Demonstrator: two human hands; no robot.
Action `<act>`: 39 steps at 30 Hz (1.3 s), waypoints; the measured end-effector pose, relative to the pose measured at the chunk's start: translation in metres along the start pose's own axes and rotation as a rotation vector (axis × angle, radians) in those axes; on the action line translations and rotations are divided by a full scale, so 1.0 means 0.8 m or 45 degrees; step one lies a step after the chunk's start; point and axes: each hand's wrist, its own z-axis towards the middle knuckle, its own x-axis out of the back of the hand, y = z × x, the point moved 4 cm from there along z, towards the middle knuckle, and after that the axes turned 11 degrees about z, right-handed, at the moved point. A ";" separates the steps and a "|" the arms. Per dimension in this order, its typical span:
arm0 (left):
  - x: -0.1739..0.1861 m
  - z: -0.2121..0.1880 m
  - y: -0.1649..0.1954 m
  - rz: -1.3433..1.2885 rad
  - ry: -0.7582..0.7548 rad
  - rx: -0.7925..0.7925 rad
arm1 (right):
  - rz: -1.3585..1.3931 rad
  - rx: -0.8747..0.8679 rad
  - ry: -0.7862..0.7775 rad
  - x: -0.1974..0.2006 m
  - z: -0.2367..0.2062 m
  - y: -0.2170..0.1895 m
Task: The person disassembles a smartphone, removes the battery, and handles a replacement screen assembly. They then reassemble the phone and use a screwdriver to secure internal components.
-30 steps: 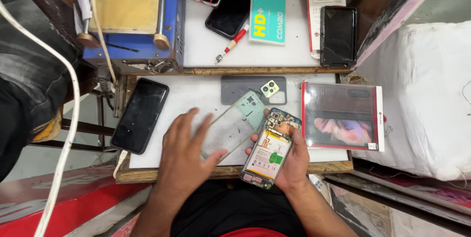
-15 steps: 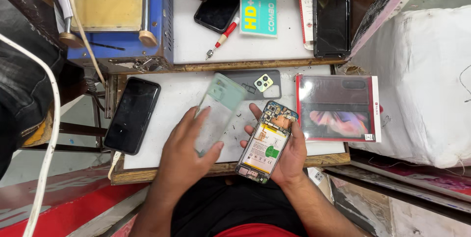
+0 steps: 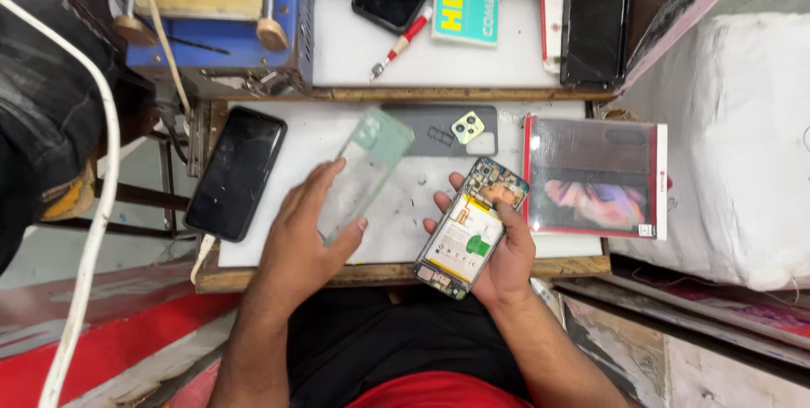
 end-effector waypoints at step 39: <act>-0.103 -0.028 0.098 -0.030 -0.134 -0.220 | 0.103 0.056 -0.187 -0.024 0.002 -0.003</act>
